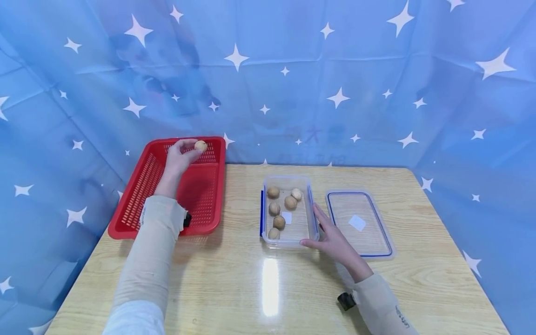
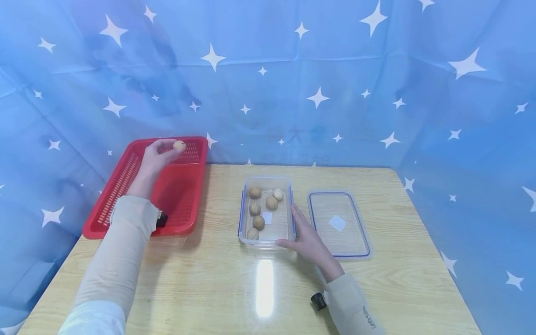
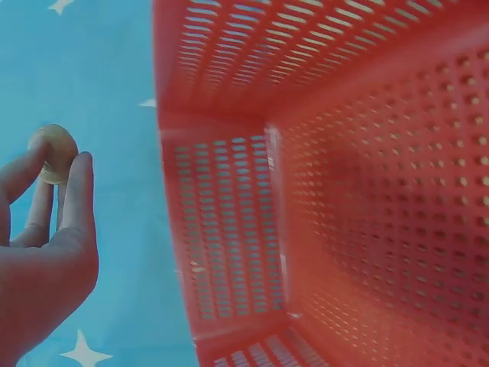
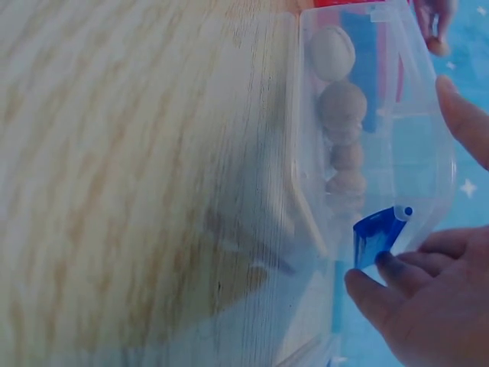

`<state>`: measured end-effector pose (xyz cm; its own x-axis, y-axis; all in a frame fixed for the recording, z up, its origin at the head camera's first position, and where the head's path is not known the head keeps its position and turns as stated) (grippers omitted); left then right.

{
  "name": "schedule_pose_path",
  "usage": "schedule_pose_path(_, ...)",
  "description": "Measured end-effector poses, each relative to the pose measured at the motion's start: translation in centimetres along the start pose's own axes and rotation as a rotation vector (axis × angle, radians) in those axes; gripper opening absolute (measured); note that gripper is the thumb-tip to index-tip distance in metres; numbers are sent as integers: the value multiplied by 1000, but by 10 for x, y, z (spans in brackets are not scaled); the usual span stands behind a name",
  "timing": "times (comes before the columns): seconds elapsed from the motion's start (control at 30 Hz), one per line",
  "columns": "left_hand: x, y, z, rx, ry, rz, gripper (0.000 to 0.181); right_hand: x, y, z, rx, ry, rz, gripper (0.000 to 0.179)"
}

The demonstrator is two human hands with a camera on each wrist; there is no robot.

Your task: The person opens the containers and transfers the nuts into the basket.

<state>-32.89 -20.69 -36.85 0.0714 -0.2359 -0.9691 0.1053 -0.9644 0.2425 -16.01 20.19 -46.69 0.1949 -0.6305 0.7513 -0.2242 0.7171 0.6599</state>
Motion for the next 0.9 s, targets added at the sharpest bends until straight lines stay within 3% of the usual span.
schedule_pose_path(0.23, 20, 4, 6, 4, 26, 80, 45, 1, -1, 1, -4, 7, 1, 106)
schedule_pose_path(0.7, 55, -10, 14, 249, 94, 351, 46, 5, 1, 1, 3, -2, 33, 106)
schedule_pose_path(0.9, 65, -13, 15, 302, 132, 382, 48, 4, 0, 1, 4, -5, 26, 106)
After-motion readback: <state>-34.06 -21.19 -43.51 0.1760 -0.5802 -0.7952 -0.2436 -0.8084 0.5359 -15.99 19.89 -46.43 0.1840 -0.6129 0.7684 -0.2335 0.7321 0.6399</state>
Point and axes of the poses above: each hand's wrist, its own z-axis towards the middle knuckle, its own y-axis out of the back of the hand, x = y × z, the point moved 3 cm from there along z, towards the middle knuckle, and after that the axes turned 5 degrees about -z, right-handed, at the moved point
